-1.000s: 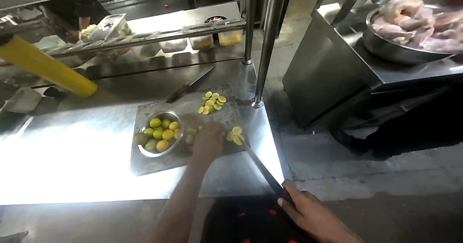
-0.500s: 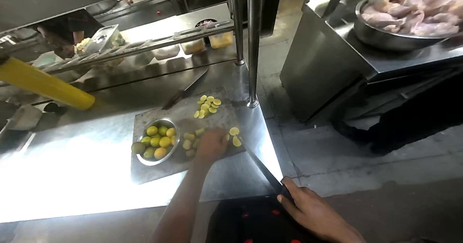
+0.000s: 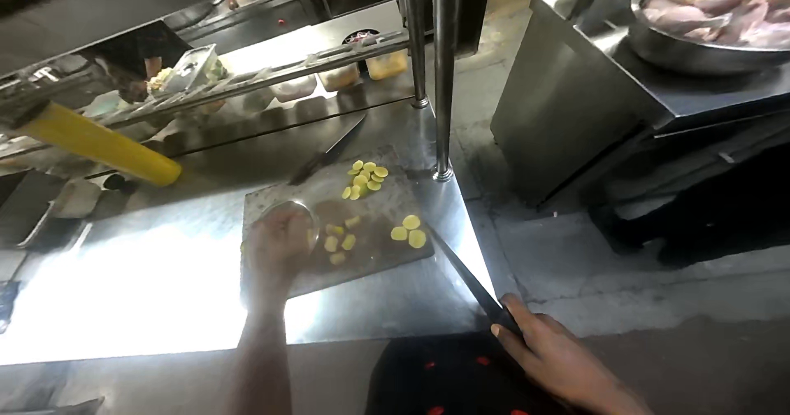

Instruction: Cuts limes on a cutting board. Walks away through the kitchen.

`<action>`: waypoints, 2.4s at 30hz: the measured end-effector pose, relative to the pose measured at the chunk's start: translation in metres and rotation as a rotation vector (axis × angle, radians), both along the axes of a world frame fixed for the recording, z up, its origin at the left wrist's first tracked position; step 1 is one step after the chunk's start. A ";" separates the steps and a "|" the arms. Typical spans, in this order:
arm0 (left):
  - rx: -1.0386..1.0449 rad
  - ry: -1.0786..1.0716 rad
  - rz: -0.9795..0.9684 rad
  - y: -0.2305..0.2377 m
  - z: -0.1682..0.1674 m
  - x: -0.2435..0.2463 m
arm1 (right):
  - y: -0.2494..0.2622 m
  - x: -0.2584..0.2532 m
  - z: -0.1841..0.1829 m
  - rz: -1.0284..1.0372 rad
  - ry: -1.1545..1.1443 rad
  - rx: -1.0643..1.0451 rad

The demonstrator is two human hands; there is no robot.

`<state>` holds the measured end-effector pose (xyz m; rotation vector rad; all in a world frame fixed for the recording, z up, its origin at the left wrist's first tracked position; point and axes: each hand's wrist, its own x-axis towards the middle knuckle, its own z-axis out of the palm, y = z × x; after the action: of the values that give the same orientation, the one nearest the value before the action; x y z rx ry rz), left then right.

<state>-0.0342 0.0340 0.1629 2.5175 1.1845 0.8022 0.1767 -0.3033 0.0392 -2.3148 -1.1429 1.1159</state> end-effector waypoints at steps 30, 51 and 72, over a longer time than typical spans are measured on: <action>0.160 0.610 -0.058 0.035 -0.062 0.019 | -0.008 -0.003 -0.012 -0.052 -0.084 0.095; -0.502 0.658 -0.468 -0.003 -0.084 0.154 | -0.032 0.005 -0.006 -0.182 -0.064 0.071; -0.055 0.617 -0.061 0.035 -0.038 0.030 | -0.014 0.016 -0.017 -0.124 -0.070 0.120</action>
<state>-0.0043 0.0694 0.1254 2.8256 1.2532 -0.0466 0.1930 -0.3174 0.0220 -2.3129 -1.0447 0.9033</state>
